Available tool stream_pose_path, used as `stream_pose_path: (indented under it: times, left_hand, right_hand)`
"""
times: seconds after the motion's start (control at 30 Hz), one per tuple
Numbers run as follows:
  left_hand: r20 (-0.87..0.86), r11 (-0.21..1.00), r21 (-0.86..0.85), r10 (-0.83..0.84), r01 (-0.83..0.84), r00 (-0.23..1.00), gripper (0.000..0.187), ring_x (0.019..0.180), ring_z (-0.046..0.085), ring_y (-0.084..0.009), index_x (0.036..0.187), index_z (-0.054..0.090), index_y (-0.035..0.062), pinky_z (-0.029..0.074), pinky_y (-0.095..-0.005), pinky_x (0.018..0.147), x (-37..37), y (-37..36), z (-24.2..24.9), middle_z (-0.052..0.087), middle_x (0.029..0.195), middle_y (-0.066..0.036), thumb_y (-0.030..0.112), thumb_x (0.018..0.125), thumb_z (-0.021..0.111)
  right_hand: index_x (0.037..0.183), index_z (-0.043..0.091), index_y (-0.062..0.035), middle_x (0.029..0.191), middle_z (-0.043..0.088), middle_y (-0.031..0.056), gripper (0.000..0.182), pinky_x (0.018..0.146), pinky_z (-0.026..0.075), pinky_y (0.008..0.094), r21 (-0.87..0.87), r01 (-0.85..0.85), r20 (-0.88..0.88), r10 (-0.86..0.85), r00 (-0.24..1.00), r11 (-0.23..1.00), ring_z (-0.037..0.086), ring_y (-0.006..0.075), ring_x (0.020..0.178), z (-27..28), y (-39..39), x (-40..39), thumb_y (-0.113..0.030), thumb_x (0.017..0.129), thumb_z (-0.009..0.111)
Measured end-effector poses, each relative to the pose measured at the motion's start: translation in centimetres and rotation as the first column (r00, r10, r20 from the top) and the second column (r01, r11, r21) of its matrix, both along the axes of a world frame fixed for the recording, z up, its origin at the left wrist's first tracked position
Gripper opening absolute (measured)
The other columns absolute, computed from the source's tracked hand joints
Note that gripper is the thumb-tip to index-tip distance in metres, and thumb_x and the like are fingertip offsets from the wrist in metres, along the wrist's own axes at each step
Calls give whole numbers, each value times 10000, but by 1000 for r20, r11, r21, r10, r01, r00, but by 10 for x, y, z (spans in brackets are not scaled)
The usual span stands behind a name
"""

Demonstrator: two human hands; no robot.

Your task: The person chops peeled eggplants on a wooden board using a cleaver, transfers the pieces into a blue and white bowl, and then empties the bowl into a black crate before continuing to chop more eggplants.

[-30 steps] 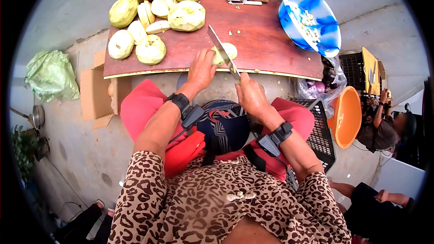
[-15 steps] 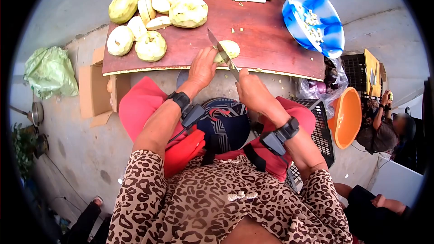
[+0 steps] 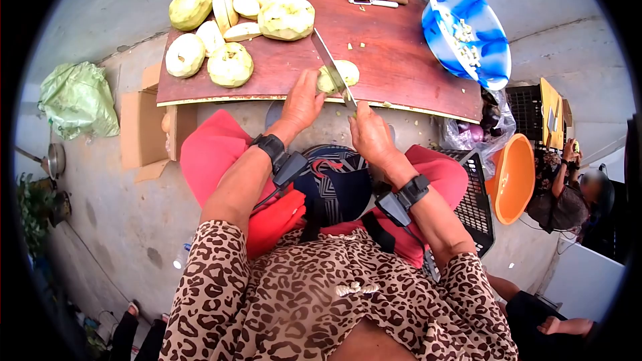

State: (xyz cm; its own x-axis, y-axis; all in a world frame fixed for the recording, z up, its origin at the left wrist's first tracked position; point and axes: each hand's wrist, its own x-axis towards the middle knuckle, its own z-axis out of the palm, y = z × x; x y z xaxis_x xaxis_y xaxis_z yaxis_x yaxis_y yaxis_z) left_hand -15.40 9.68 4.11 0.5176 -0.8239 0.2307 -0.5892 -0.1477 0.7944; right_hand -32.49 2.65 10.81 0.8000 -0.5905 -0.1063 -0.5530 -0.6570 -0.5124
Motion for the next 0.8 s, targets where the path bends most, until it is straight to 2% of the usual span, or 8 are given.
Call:
stream_pose_path:
  times: [0.27,0.57,0.67,0.8]
  left_hand:
    - [69,1000,17,-21,20,997,406,1028,500,-399,1093,478,18,457,-451,856,1,0,-5,472,1093,-182,-5,732,663]
    - [68,1000,-15,-24,25,997,355,1018,504,-384,1040,519,17,454,-438,853,1,0,-3,514,1039,-167,-20,715,655]
    - [80,1000,-14,-24,25,997,353,1015,507,-380,1045,522,19,453,-439,847,1,0,-3,517,1035,-164,-19,719,654]
    - [69,1000,7,-15,15,998,360,1007,513,-377,1062,527,29,455,-443,836,0,1,-4,517,1028,-158,-13,728,655]
  right_hand:
    - [934,395,22,722,596,304,229,650,468,549,-9,-57,-103,55,993,998,587,503,739,22,10,-7,-98,865,578]
    - [925,404,45,699,585,326,187,634,467,556,50,-68,-174,76,982,996,589,510,715,31,7,9,-79,873,534]
    - [930,398,46,715,586,326,199,637,465,557,61,-56,-146,64,987,997,586,511,722,-2,0,13,-85,876,538]
    - [960,434,31,834,623,285,163,684,490,546,38,-14,-139,19,990,999,618,480,787,-19,3,13,-38,838,517]
